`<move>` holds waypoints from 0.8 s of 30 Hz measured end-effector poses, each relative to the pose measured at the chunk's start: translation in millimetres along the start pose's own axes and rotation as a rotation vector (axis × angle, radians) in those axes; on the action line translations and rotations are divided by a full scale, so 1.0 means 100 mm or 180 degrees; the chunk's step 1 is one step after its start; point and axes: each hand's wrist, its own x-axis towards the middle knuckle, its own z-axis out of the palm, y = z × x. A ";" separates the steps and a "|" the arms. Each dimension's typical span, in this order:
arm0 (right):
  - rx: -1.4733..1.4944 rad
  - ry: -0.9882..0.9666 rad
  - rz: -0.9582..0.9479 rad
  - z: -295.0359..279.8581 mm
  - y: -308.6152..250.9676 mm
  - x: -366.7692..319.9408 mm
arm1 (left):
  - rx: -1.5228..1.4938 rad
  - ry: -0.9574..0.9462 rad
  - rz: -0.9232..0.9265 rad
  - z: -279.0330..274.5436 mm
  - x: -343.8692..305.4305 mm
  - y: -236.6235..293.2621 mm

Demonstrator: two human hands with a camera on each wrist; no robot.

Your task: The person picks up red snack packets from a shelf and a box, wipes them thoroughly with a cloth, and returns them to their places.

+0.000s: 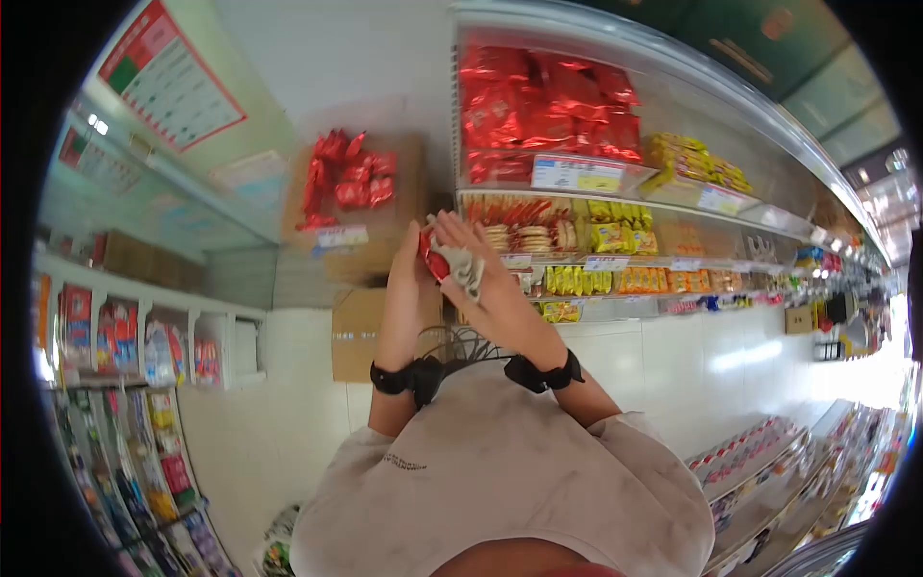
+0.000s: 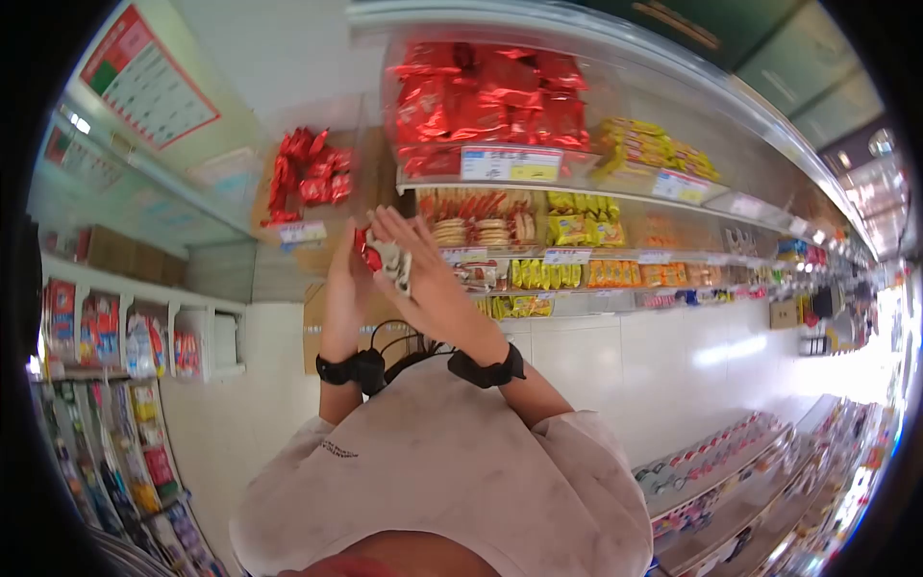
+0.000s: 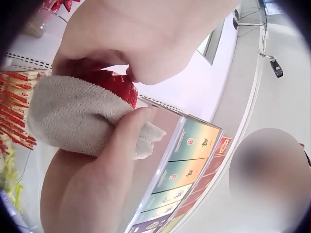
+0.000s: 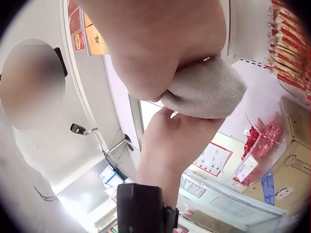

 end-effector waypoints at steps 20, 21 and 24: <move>0.1782 0.0547 0.1653 0.00 0.14 -0.01 | 0.1258 0.0382 0.0850 0.14 -0.20 0.13; 0.1697 0.0545 0.1561 -0.02 0.13 0.01 | 0.1262 0.0336 0.0763 0.11 -0.22 0.15; 0.1254 0.1134 0.1588 -0.06 0.15 -0.02 | 0.1218 0.0169 0.0589 0.09 -0.23 0.14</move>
